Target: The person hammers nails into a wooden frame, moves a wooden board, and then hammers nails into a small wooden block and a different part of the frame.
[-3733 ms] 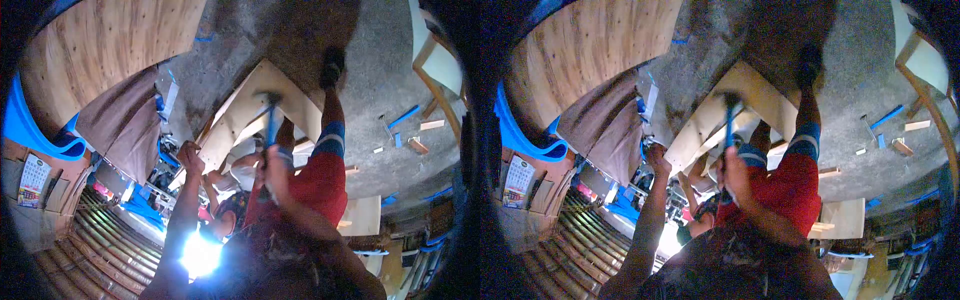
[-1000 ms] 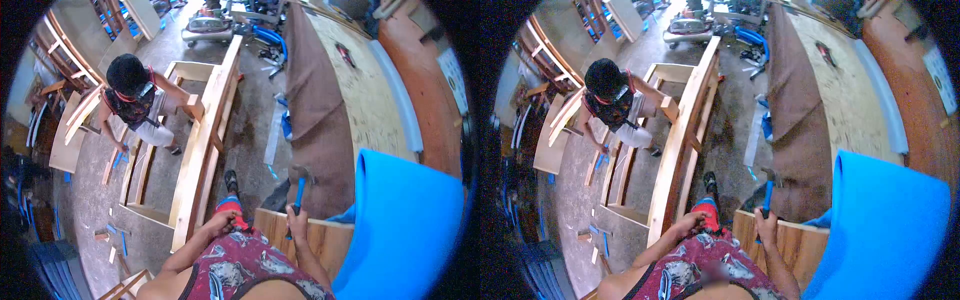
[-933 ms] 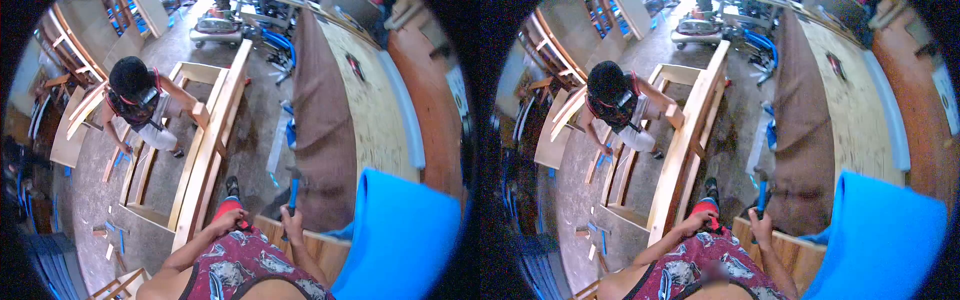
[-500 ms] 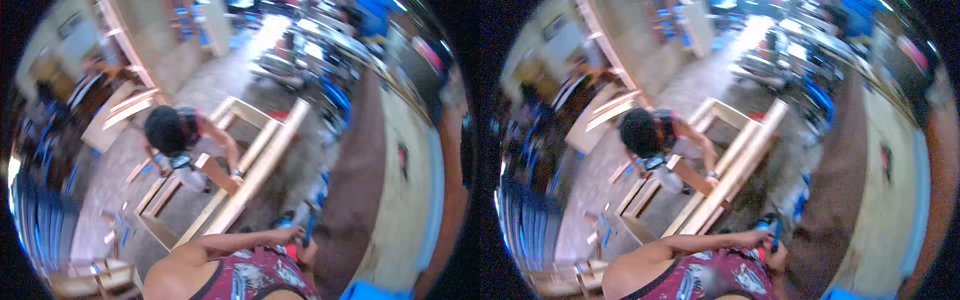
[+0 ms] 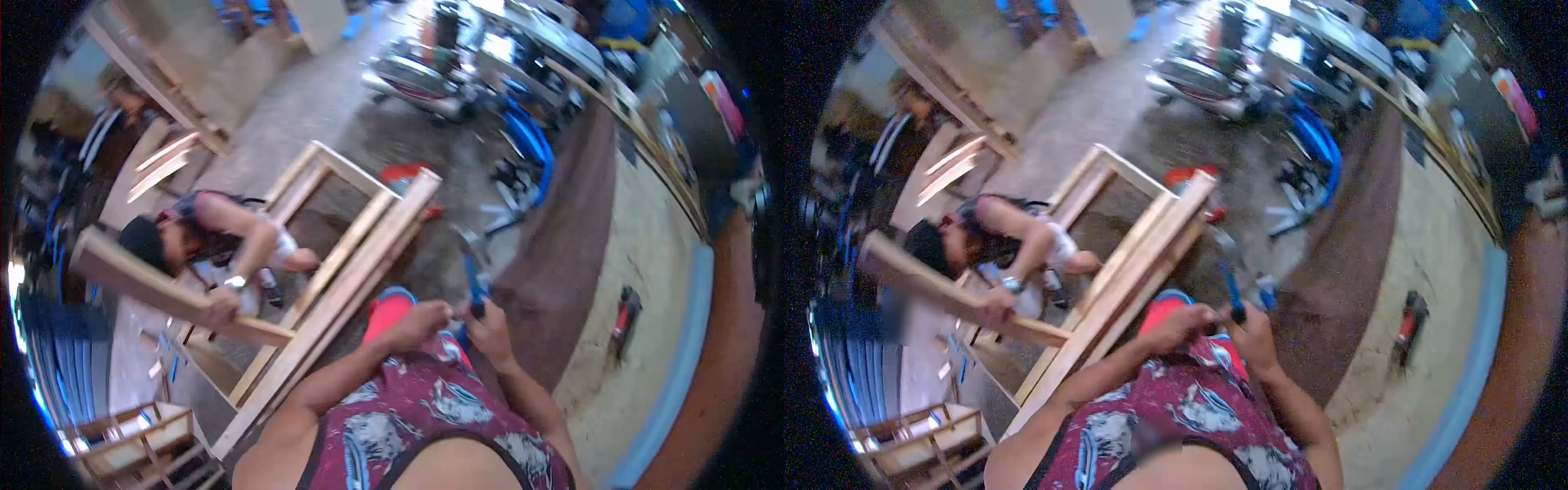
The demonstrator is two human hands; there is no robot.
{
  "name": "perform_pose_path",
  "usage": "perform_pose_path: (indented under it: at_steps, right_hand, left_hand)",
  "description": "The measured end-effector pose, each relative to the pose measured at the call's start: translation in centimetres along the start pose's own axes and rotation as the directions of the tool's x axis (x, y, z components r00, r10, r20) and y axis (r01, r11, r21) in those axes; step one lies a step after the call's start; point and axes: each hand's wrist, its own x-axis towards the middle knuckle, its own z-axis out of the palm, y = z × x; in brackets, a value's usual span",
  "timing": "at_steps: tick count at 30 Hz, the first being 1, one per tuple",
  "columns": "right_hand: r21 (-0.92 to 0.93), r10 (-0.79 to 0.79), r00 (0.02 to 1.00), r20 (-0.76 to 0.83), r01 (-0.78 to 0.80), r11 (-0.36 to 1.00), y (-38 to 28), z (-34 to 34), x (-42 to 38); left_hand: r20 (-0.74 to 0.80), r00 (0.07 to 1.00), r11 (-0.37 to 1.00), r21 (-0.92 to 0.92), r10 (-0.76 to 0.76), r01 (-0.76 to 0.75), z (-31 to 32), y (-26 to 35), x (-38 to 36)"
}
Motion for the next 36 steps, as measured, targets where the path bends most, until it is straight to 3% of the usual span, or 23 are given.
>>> perform_pose_path:
  at_steps: [1,2,3,6,9,11,13,15,16,18,19,20,22,23,25,26,27,29,31,32,33,35,36]
  right_hand:
    - [-0.087,-0.030,1.000,0.005,0.031,0.996,1.1,-1.4,2.3]
    - [-0.076,-0.007,0.999,0.035,0.010,0.997,1.1,-2.6,4.7]
    - [-0.135,0.063,0.996,0.058,-0.055,0.989,0.7,-3.9,6.8]
    - [-0.084,0.076,0.996,0.049,-0.072,0.994,1.2,-5.4,10.9]
    - [-0.036,0.112,0.993,0.043,-0.111,0.993,3.2,-9.0,17.1]
    - [-0.026,0.033,0.999,-0.028,-0.033,0.999,4.2,-10.9,19.4]
    - [-0.099,0.212,0.977,-0.033,-0.214,0.972,3.6,-12.4,20.4]
    - [-0.005,0.222,0.973,-0.059,-0.223,0.975,4.9,-14.6,23.6]
    - [0.009,0.242,0.969,-0.056,-0.242,0.970,5.8,-15.6,25.6]
    - [0.228,0.401,0.916,-0.028,-0.385,0.894,7.3,-17.2,29.9]
    - [0.238,0.421,0.907,-0.014,-0.405,0.883,8.2,-17.9,32.1]
    - [0.329,0.458,0.889,0.018,-0.438,0.837,6.9,-15.9,29.8]
    - [0.433,0.542,0.823,0.171,-0.557,0.709,8.1,-17.8,36.5]
    - [0.430,0.555,0.807,0.204,-0.583,0.690,9.1,-18.1,38.7]
    - [0.480,0.560,0.734,0.385,-0.677,0.558,11.2,-18.1,43.0]
    - [0.474,0.558,0.716,0.420,-0.697,0.538,12.2,-18.0,44.5]
    - [0.482,0.564,0.706,0.429,-0.707,0.518,11.7,-16.7,43.9]
    - [0.412,0.529,0.652,0.544,-0.756,0.509,13.1,-16.2,46.1]
    - [0.384,0.559,0.608,0.564,-0.792,0.474,15.4,-15.1,47.9]
    - [0.377,0.552,0.627,0.549,-0.776,0.506,16.3,-14.7,48.3]
    - [0.370,0.542,0.649,0.535,-0.756,0.540,17.1,-14.3,48.5]
    - [0.334,0.599,0.631,0.493,-0.773,0.539,19.6,-12.2,47.2]
    - [0.294,0.563,0.747,0.354,-0.660,0.691,22.1,-10.9,46.4]
  left_hand:
    - [-0.022,0.999,0.999,-0.025,0.040,-0.041,-0.3,0.4,2.1]
    - [-0.043,0.997,0.997,-0.019,-0.071,0.071,0.0,3.4,3.5]
    - [-0.013,0.985,0.958,-0.238,-0.170,0.162,0.0,5.3,4.9]
    - [0.065,0.980,0.896,-0.395,-0.190,0.200,-1.5,6.8,9.4]
    - [-0.007,0.976,0.943,-0.258,-0.220,0.211,-2.1,9.5,17.5]
    - [-0.013,0.959,0.953,-0.117,-0.283,0.279,-2.5,12.0,21.7]
    - [0.079,0.948,0.903,-0.289,-0.307,0.317,-2.7,13.1,23.6]
    - [0.166,0.912,0.824,-0.390,-0.375,0.410,-3.5,15.3,27.8]
    - [0.167,0.902,0.814,-0.390,-0.398,0.431,-3.6,15.7,29.9]
    - [0.062,0.921,0.679,-0.656,-0.386,0.329,-4.1,15.6,33.9]
    - [0.058,0.911,0.668,-0.661,-0.409,0.343,-4.4,15.5,36.0]
    - [-0.017,0.938,0.753,-0.602,-0.346,0.267,-4.0,14.0,32.3]
    - [-0.260,0.948,0.905,-0.420,-0.182,0.059,-3.9,14.6,37.1]
    - [-0.281,0.936,0.899,-0.432,-0.211,0.073,-3.9,15.6,38.6]
    - [-0.556,0.818,0.986,-0.143,-0.148,0.082,-4.4,17.4,41.4]
    - [-0.627,0.759,0.984,-0.140,-0.175,0.111,-4.9,16.3,42.6]
    - [-0.627,0.755,0.981,-0.139,-0.192,0.134,-5.4,16.0,41.2]
    - [-0.686,0.658,0.937,-0.104,-0.310,0.333,-7.4,15.8,42.9]
    - [-0.715,0.660,0.925,0.052,-0.228,0.376,-11.2,14.8,44.9]
    - [-0.715,0.686,0.816,0.314,-0.134,0.486,-13.7,14.6,45.9]
    - [-0.674,0.691,0.769,0.288,-0.260,0.570,-16.6,14.8,46.8]
    - [-0.537,0.806,0.617,0.554,-0.249,0.559,-23.0,10.5,46.1]
    - [-0.479,0.804,0.503,0.628,-0.351,0.594,-25.4,8.6,46.8]
